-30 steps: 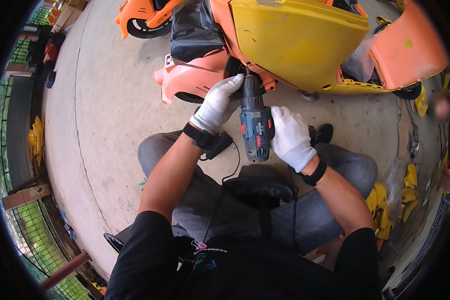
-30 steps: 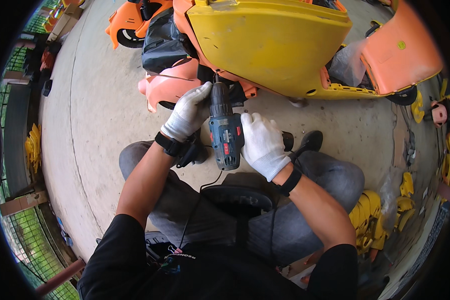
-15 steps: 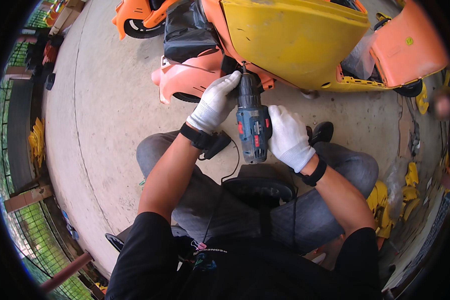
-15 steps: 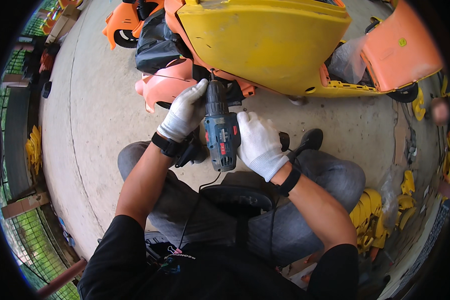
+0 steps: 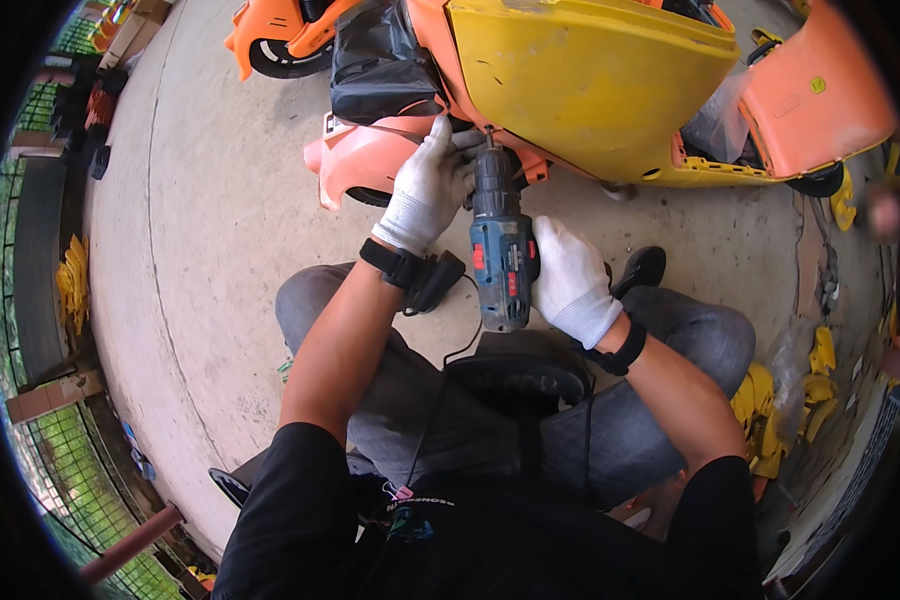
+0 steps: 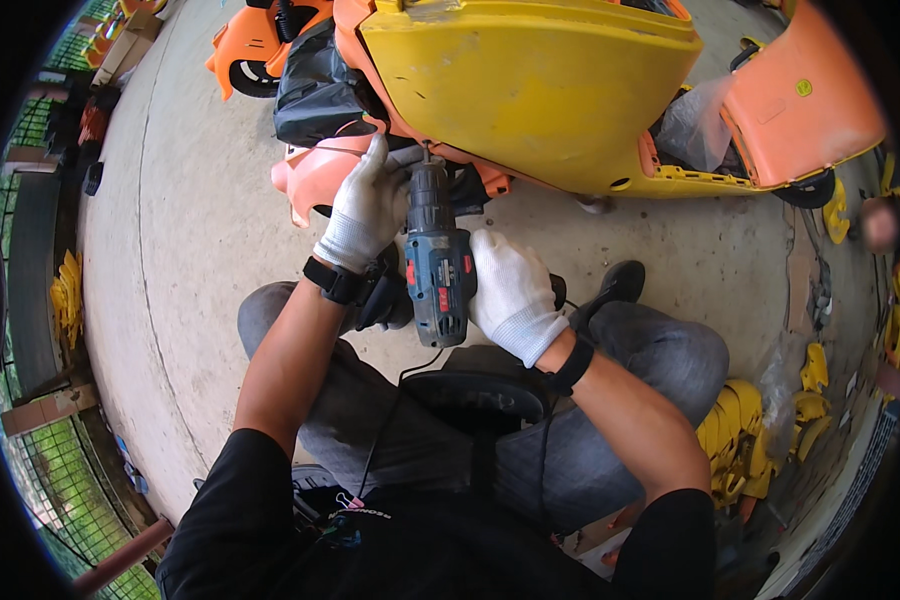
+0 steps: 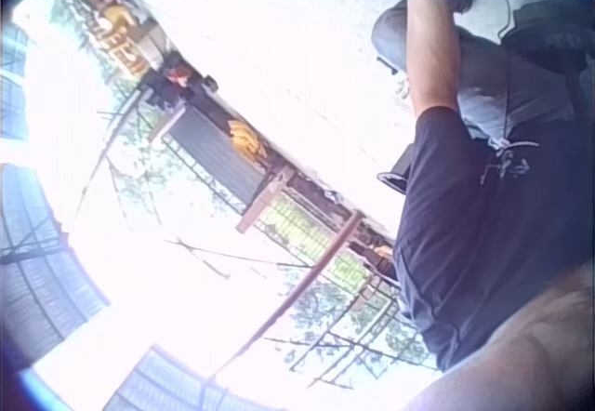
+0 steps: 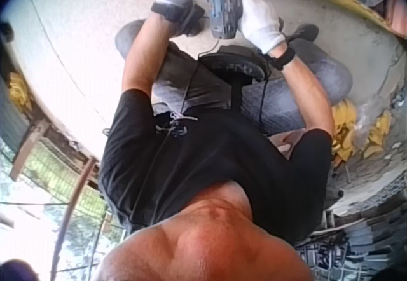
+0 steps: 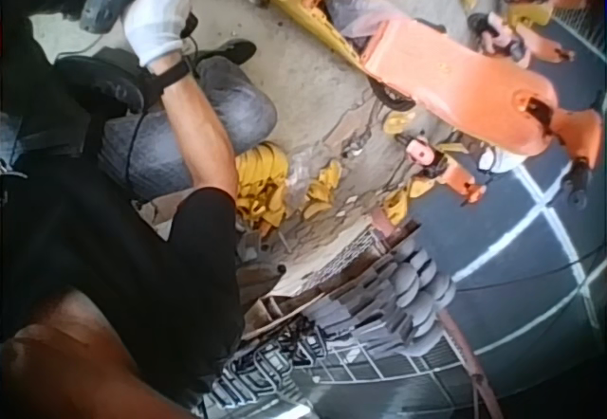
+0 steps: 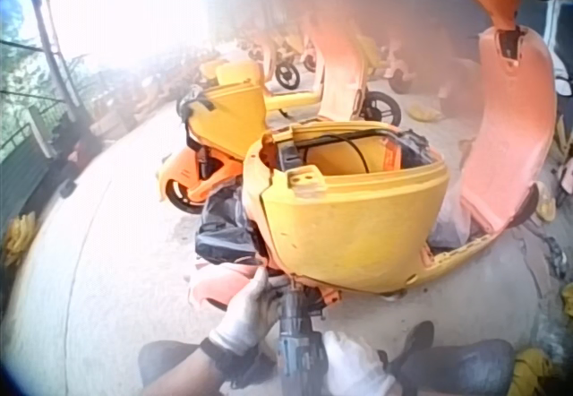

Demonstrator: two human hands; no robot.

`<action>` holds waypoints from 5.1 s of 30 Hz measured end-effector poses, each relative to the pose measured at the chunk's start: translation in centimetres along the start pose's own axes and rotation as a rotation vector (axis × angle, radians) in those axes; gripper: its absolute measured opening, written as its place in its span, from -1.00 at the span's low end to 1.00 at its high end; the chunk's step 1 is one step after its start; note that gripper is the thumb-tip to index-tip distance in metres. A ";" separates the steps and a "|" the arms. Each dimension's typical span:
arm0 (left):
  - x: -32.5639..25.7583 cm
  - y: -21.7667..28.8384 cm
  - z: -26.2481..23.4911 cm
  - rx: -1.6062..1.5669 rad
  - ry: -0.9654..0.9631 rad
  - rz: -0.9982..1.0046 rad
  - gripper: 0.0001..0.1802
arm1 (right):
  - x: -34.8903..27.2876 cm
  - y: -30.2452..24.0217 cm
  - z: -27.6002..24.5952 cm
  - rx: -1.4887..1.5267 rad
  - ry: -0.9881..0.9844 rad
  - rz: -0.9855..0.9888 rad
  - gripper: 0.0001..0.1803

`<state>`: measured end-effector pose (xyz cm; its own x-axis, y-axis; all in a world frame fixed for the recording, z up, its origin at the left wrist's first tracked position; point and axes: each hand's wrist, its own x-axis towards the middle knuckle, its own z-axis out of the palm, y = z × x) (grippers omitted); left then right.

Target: The person uses a corded power drill to fasten screws into the yellow and orange plastic body panels of a small vehicle. They repeatedly position the panels, align screw holes, and drive screws to secure the components together.

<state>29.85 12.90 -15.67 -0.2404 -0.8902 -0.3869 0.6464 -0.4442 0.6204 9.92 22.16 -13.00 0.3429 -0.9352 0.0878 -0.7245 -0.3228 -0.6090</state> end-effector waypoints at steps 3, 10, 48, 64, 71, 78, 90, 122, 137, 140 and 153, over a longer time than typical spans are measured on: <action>0.2 0.0 -0.1 -0.015 -0.013 -0.005 -0.35 | 0.0 -0.1 -0.1 0.009 0.023 -0.016 -0.71; 0.4 0.2 -0.2 -0.028 -0.031 -0.018 -0.36 | 0.0 0.1 -0.1 -0.040 0.017 -0.018 -0.70; 0.0 0.8 1.0 0.060 -0.057 -0.023 -0.16 | 0.0 0.1 -0.6 -0.140 -0.055 0.000 -0.65; 0.0 0.9 1.3 0.040 -0.037 -0.031 -0.19 | -0.4 -0.1 -0.6 -0.147 -0.037 -0.004 -0.63; 0.0 0.9 1.1 0.065 -0.067 -0.045 -0.16 | -0.4 0.1 -0.6 -0.177 -0.054 -0.014 -0.57; 0.5 0.6 0.5 0.068 -0.062 -0.027 -0.13 | -0.4 0.3 -0.5 -0.197 -0.050 -0.013 -0.55; 0.3 0.8 1.0 0.056 -0.033 -0.028 -0.14 | -0.4 0.2 -0.5 -0.152 -0.049 -0.003 -0.59; 0.2 0.7 0.9 0.033 -0.055 -0.008 -0.16 | -0.4 0.1 0.0 0.052 0.013 -0.008 -0.66; 0.7 0.4 -0.6 0.221 -0.116 0.033 -0.18 | -0.5 0.2 -0.1 0.045 -0.007 -0.022 -0.64; 1.2 0.0 -1.0 0.224 -0.107 0.055 -0.09 | -0.5 0.1 -0.1 0.040 -0.005 -0.026 -0.64; 0.6 0.5 0.2 -0.003 -0.055 -0.034 -0.14 | -0.7 0.3 -0.1 0.046 0.012 -0.050 -0.63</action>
<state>29.90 12.13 -15.45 -0.3017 -0.8788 -0.3698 0.6389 -0.4742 0.6057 9.40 22.68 -13.11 0.3706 -0.9199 0.1280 -0.6785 -0.3623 -0.6391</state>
